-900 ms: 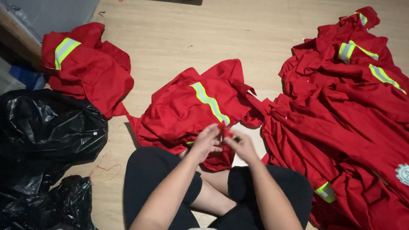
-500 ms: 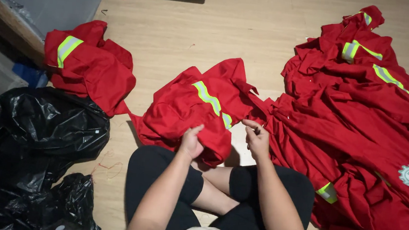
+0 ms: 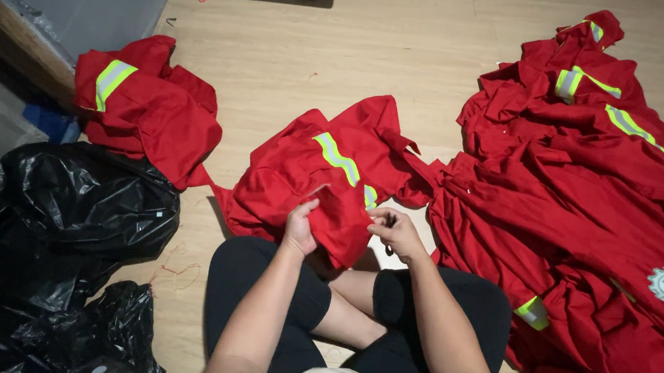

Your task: Trimming loose threads from red jumpsuits using thread nippers

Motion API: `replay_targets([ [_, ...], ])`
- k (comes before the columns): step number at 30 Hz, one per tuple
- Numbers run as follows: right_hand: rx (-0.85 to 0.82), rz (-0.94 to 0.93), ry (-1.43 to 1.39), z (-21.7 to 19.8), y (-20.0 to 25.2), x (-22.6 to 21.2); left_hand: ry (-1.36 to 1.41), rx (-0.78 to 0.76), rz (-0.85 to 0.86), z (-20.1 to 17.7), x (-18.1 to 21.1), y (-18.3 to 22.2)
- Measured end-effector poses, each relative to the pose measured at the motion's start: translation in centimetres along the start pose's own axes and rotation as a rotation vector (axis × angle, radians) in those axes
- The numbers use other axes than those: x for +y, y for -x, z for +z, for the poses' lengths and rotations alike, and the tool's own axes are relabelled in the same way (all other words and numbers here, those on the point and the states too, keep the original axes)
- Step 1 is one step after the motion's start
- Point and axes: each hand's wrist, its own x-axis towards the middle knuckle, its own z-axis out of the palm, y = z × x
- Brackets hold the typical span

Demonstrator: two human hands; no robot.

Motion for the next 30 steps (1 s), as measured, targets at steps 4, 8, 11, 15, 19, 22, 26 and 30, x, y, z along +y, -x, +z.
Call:
replay_targets([
  [4,0.06,-0.085,0.017,-2.1,-1.7,3.2,0.007,0.003,0.04,0.3,1.4,-0.2],
  [8,0.127,-0.192,0.054,-2.1,-1.4,2.5,0.004,0.047,0.117,-0.5,1.8,-0.9],
  [11,0.157,-0.247,0.116,-1.4,-0.9,1.2,-0.004,0.082,0.157,0.1,1.9,-0.4],
  [15,0.151,-0.339,0.185,-1.4,-0.9,1.0,-0.001,0.096,0.17,0.0,1.7,-0.5],
  [19,0.15,-0.361,0.193,-1.3,-0.9,0.7,0.005,0.115,0.19,-0.1,1.4,-0.6],
  [22,0.15,-0.393,0.226,-0.9,-0.8,0.3,-0.006,0.117,0.186,-0.1,0.7,-0.7],
  [26,0.117,-0.178,0.18,-0.2,-0.6,0.8,-0.084,0.084,0.163,-0.3,-0.9,-0.4],
  [30,0.114,0.038,0.158,0.0,-0.8,2.3,-0.228,-0.007,0.156,1.0,-1.7,0.9],
])
